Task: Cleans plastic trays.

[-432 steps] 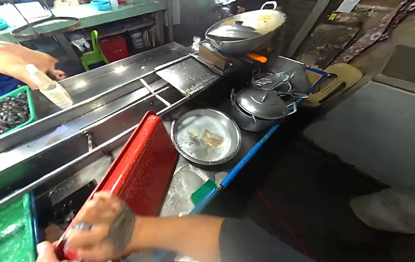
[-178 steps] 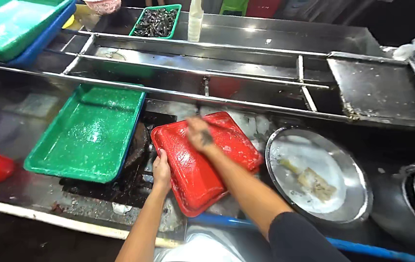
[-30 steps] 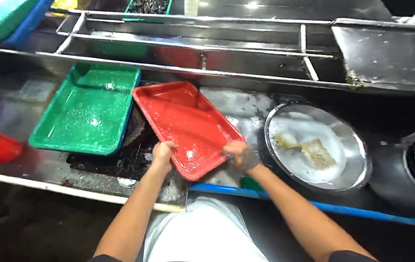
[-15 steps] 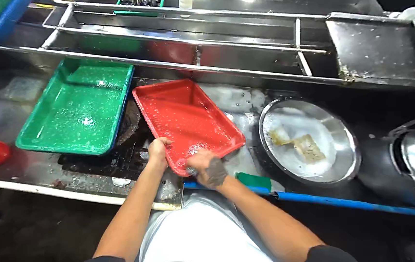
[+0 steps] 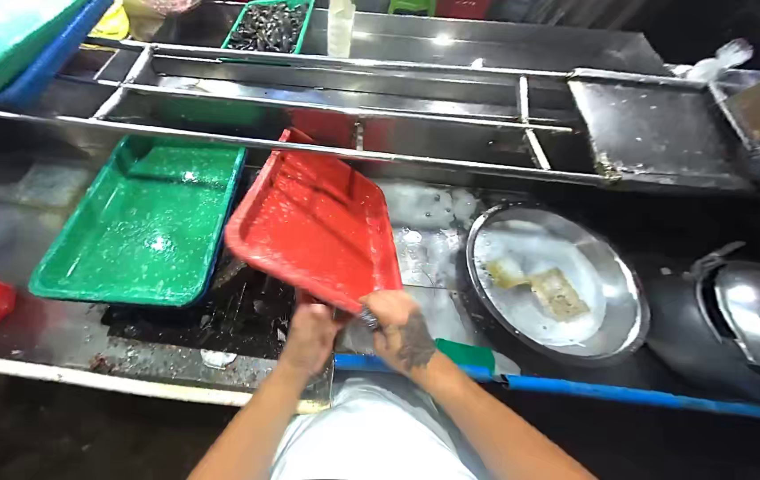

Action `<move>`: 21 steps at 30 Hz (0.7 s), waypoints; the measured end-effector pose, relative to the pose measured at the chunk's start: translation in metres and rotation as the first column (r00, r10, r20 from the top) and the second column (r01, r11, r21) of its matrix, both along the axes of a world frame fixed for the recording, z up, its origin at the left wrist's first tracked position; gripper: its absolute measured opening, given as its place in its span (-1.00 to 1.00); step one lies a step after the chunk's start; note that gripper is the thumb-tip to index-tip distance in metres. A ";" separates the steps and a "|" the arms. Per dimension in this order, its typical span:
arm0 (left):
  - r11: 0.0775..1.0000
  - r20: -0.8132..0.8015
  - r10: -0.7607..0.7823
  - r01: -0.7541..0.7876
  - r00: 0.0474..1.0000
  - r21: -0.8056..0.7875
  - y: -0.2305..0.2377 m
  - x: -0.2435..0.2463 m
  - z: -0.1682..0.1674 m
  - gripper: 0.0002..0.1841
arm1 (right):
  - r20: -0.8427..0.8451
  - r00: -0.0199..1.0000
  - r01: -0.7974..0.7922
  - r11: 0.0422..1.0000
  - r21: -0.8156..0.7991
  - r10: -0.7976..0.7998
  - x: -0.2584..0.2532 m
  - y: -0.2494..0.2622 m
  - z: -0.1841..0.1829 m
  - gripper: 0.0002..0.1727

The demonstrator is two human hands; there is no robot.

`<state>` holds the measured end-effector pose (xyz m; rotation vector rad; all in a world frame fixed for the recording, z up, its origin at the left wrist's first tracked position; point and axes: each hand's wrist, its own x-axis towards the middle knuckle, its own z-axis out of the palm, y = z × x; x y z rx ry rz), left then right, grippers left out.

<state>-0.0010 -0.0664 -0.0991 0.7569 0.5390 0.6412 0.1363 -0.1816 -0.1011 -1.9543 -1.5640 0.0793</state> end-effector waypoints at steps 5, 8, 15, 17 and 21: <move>0.904 -0.576 0.340 -0.426 0.743 -0.016 0.009 0.019 0.020 -0.62 | 0.045 0.968 -0.249 0.968 0.040 0.247 -0.019 0.019 -0.020 -0.80; 0.885 -0.615 0.296 -0.452 0.731 -0.111 0.019 0.000 0.015 -0.75 | 0.003 0.959 -0.271 0.916 -0.296 0.284 0.091 0.012 -0.055 -0.71; 0.889 -0.611 0.319 -0.451 0.724 -0.071 0.036 0.015 0.003 -0.66 | 0.072 0.970 -0.203 0.939 -0.277 0.231 0.027 0.017 -0.055 -0.80; 0.909 -0.611 0.278 -0.410 0.741 -0.083 0.048 0.013 0.004 -0.67 | 0.092 0.966 -0.231 0.965 -0.126 0.243 0.036 0.017 -0.070 -0.81; 0.934 -0.457 0.202 -0.311 0.866 -0.176 0.077 -0.010 0.010 -0.65 | 0.062 0.997 0.074 0.881 -0.467 -0.051 0.141 -0.009 -0.100 -0.65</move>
